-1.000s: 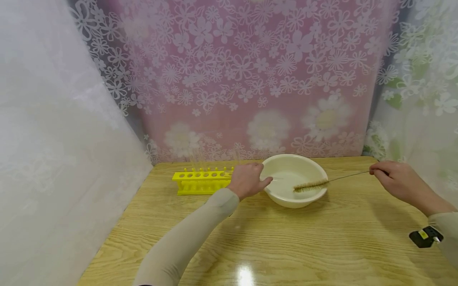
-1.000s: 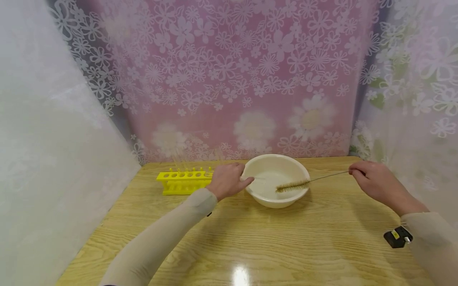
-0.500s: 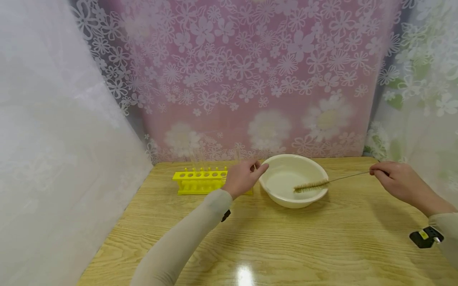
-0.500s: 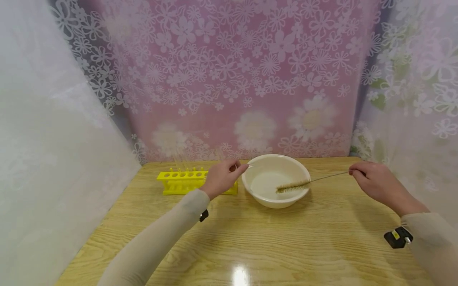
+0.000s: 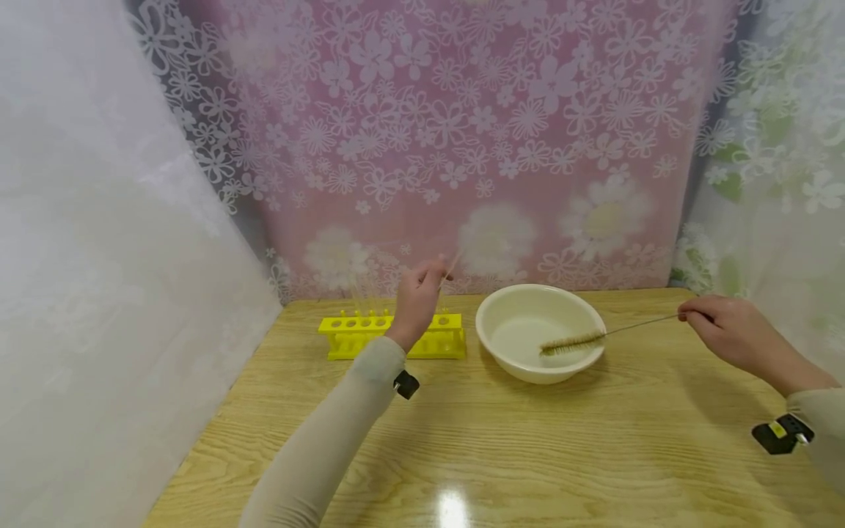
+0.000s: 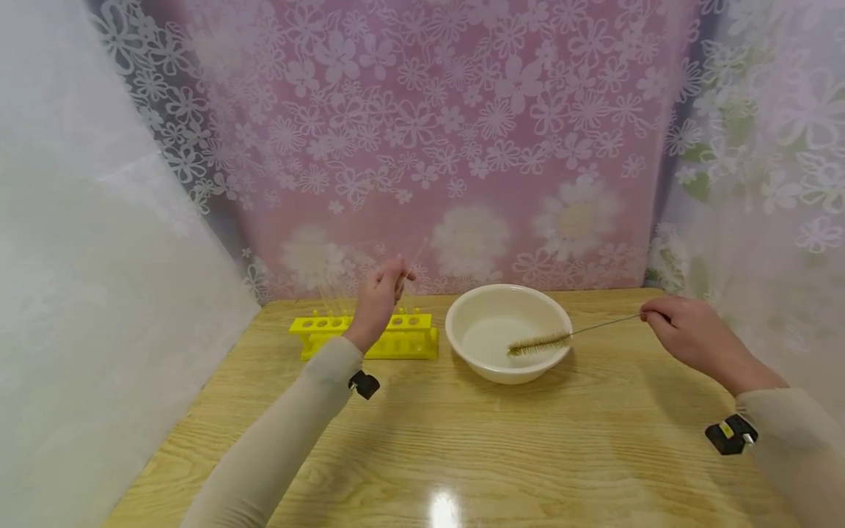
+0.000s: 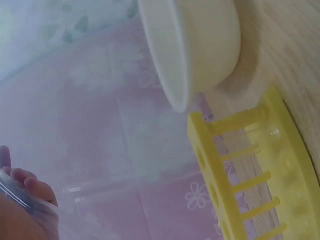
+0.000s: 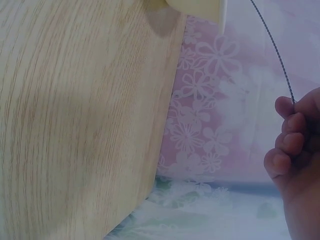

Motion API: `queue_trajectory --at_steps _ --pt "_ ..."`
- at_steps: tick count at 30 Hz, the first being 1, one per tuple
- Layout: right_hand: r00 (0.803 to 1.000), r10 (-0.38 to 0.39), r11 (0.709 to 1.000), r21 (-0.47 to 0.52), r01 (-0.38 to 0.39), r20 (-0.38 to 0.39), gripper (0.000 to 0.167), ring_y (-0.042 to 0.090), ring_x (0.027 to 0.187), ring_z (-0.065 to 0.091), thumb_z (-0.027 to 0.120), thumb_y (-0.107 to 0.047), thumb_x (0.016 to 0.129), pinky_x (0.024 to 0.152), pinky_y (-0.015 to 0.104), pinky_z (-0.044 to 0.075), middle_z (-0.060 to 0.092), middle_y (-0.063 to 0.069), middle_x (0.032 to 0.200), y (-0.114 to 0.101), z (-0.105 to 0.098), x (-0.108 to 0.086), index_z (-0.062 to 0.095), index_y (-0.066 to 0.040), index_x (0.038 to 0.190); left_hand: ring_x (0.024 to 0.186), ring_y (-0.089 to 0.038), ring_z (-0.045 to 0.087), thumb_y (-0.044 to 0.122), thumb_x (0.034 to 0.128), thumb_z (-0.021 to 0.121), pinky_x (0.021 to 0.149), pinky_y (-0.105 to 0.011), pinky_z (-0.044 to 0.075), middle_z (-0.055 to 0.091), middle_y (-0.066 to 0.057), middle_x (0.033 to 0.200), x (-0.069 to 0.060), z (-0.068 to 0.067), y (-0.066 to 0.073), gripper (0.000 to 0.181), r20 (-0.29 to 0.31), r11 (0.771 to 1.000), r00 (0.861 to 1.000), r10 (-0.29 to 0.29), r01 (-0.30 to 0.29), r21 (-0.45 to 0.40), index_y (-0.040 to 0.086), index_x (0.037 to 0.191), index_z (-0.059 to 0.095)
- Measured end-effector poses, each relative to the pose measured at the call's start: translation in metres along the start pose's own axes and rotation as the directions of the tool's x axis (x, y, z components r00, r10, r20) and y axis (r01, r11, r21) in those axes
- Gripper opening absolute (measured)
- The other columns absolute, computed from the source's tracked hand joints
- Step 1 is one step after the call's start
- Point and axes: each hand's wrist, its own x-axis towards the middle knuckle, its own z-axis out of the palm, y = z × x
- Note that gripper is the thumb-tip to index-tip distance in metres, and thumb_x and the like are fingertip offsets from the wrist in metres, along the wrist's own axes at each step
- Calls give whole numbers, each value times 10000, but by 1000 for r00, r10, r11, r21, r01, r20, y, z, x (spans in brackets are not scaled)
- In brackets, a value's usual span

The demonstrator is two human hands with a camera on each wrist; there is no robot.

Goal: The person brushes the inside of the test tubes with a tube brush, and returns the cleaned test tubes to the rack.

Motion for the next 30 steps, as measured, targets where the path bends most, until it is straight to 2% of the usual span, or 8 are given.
queue_trajectory --at_steps 3,8,10,13,19,24,30 --pt "1000 -5 1000 1 5 -8 187 238 792 677 559 -49 1003 608 304 495 748 101 968 0 0 0 734 -10 1055 505 -213 308 576 1055 352 531 -326 329 446 -141 681 5 -9 -4 582 -56 998 998 -18 14 -63 121 915 687" --pt "1000 -6 1000 0 6 -9 190 250 798 679 557 -48 1001 615 311 501 747 94 966 1 1 0 734 -5 1059 564 -247 368 452 1083 295 690 -424 394 391 -245 672 12 -19 -16 522 -115 987 993 19 -37 -155 103 873 622" --pt "1000 -3 1000 2 3 -5 197 257 805 679 553 -52 1004 621 315 504 746 94 971 1 2 0 731 0 1069 592 -248 394 421 1082 296 735 -444 405 406 -232 693 14 -21 -21 487 -132 985 991 26 -48 -163 106 870 600" --pt "1000 3 1000 6 -3 -2 202 257 808 679 550 -58 1008 624 315 506 745 95 976 0 2 0 728 4 1077 637 -248 403 368 1076 292 750 -433 392 425 -222 754 16 -24 -26 437 -146 987 989 9 -31 -155 81 925 585" --pt "1000 8 1000 11 -8 1 200 230 796 674 546 -55 1009 609 301 490 744 101 974 -1 2 -1 726 4 1070 720 -228 394 242 1089 327 749 -377 369 499 -63 912 17 -26 -31 276 -172 994 985 -27 8 -108 86 1028 547" --pt "1000 1 1000 7 -1 -5 196 252 797 677 548 -46 1003 608 303 491 745 96 964 1 3 -1 729 4 1060 890 -226 446 235 1103 369 839 -367 388 505 -93 1093 16 -27 -38 213 -182 999 983 6 -12 -36 80 1048 503" --pt "1000 -2 1000 9 2 -8 192 268 807 682 552 -37 999 616 306 500 748 87 956 0 4 -1 733 1 1051 934 -225 449 251 1085 472 818 -352 383 482 -79 1061 13 -28 -46 205 -150 999 988 37 -34 25 53 1097 525"
